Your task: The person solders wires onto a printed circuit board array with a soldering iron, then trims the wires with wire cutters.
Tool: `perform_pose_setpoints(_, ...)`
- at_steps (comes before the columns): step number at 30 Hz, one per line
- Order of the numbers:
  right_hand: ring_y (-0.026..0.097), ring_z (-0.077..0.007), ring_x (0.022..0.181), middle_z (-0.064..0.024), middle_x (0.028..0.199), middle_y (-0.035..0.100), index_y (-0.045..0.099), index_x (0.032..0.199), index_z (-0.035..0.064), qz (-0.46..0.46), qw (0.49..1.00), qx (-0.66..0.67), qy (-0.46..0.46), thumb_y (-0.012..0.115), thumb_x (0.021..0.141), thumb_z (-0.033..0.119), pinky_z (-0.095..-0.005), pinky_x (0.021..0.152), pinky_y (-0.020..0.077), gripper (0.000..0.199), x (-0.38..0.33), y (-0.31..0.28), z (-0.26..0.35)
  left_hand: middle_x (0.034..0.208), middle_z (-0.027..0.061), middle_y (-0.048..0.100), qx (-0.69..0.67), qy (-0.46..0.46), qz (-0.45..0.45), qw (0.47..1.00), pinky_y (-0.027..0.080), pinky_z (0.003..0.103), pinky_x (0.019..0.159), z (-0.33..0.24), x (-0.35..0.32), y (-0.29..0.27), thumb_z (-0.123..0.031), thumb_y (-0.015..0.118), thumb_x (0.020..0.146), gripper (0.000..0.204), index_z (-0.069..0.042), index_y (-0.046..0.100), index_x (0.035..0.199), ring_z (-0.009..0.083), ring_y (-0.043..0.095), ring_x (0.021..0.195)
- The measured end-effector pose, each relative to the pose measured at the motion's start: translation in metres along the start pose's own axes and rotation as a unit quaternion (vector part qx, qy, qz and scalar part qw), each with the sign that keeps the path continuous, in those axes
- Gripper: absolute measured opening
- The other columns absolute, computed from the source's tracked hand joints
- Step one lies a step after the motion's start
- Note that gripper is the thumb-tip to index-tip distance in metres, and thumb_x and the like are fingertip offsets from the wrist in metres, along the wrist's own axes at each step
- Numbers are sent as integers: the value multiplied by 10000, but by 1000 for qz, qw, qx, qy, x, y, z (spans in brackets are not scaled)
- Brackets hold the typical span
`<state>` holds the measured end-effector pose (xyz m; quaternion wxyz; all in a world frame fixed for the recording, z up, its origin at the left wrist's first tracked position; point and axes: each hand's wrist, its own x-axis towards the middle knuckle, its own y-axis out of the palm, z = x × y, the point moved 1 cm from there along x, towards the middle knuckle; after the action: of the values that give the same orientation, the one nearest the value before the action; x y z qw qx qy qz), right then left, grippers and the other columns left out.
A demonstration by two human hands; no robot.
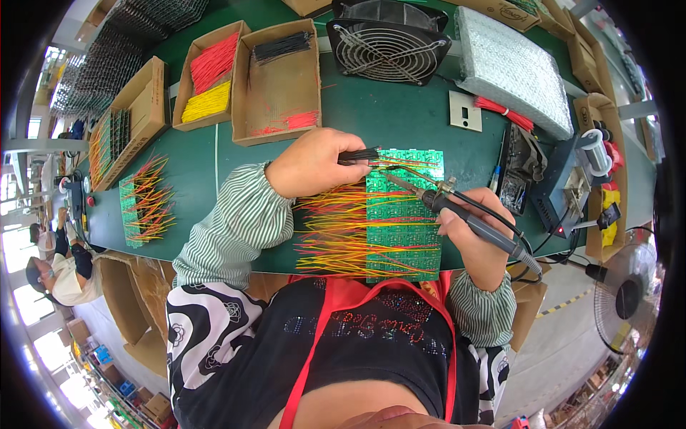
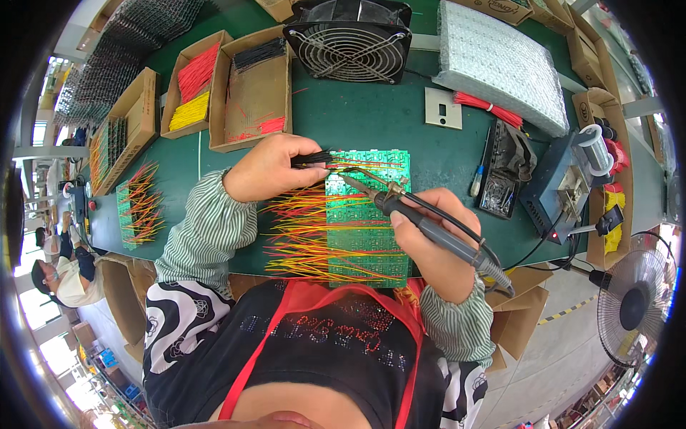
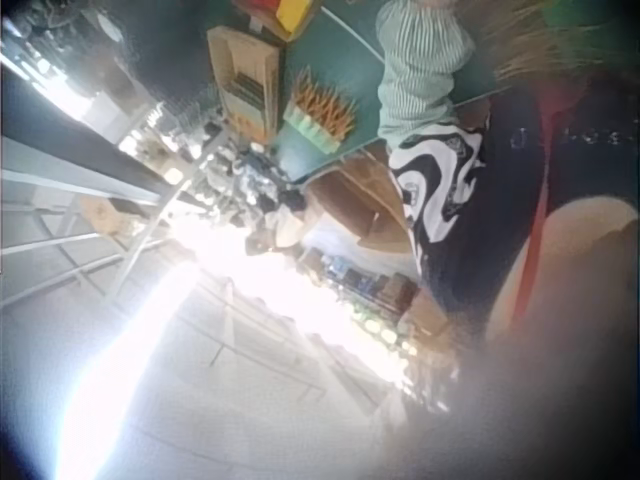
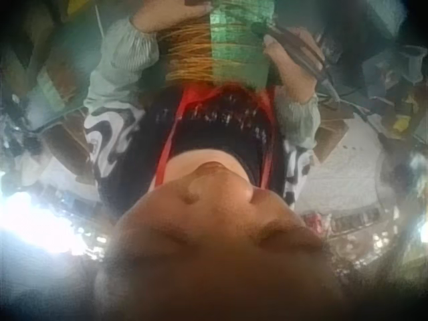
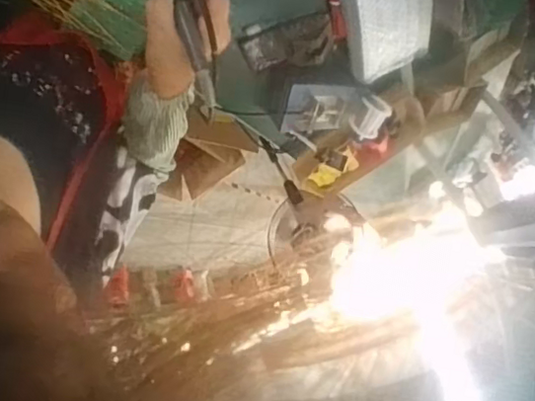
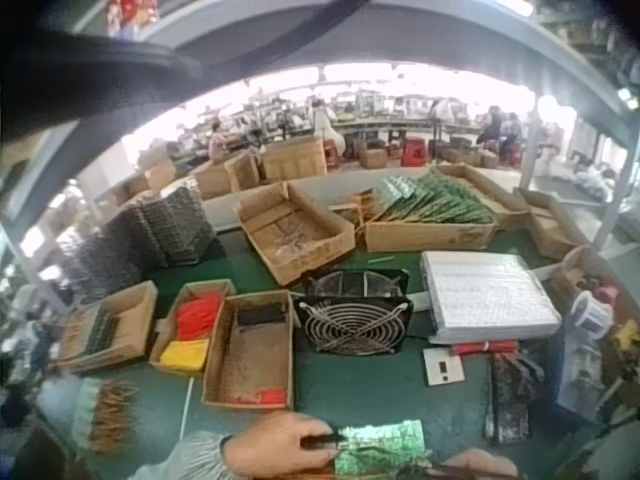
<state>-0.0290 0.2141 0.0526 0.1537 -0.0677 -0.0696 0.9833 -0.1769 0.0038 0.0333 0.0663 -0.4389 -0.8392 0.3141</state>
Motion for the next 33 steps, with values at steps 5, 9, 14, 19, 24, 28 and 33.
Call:
perform_pose_setpoints(5,573,-52,628,-49,705,639,608,837,-19,8,1000,-11,-1,694,702,37,-189,560,462,169,3,0,-2,656,114,560,3,3,1,1000,416,296,556,-2,1,0,-183,645,793,217,17,613,871,162,511,580)
perform_pose_setpoints(9,572,-51,628,-51,703,638,607,835,-20,13,1000,-17,1,692,696,31,-187,562,461,170,5,0,0,659,121,563,-3,5,-1,1000,418,300,557,0,1,1,-179,645,789,215,15,615,874,172,518,581)
perform_pose_setpoints(14,568,-54,636,-49,719,635,596,845,-23,8,1000,21,19,695,716,38,-190,566,458,173,2,-5,4,655,122,562,19,5,8,1000,417,301,553,0,3,0,-179,644,791,213,15,616,873,170,520,577)
perform_pose_setpoints(19,567,-58,642,-47,726,631,591,848,-22,-4,1000,20,22,691,726,37,-191,572,456,169,-1,-14,7,651,124,563,19,-13,26,999,415,308,549,-5,3,-2,-182,643,795,215,19,612,867,167,522,575)
perform_pose_setpoints(24,573,-65,644,-47,721,628,588,847,-24,-8,999,21,25,678,727,25,-193,574,457,158,-2,-17,7,725,167,614,13,-5,2,1000,456,365,602,-1,-1,-3,-261,617,790,260,-11,639,860,307,589,655)
perform_pose_setpoints(28,580,-76,624,-57,718,627,586,846,-27,-15,999,24,23,669,730,23,-197,567,460,151,-5,-23,4,820,147,629,134,1,-155,979,464,376,647,-3,-14,-33,-238,594,797,230,-25,647,865,304,599,745)
perform_pose_setpoints(33,591,-94,601,-72,718,627,579,857,-32,-25,999,39,28,662,734,27,-206,558,467,159,-8,-26,6,761,119,580,145,48,-211,965,453,379,630,-32,-18,-30,-187,603,785,168,-26,620,832,295,574,713)
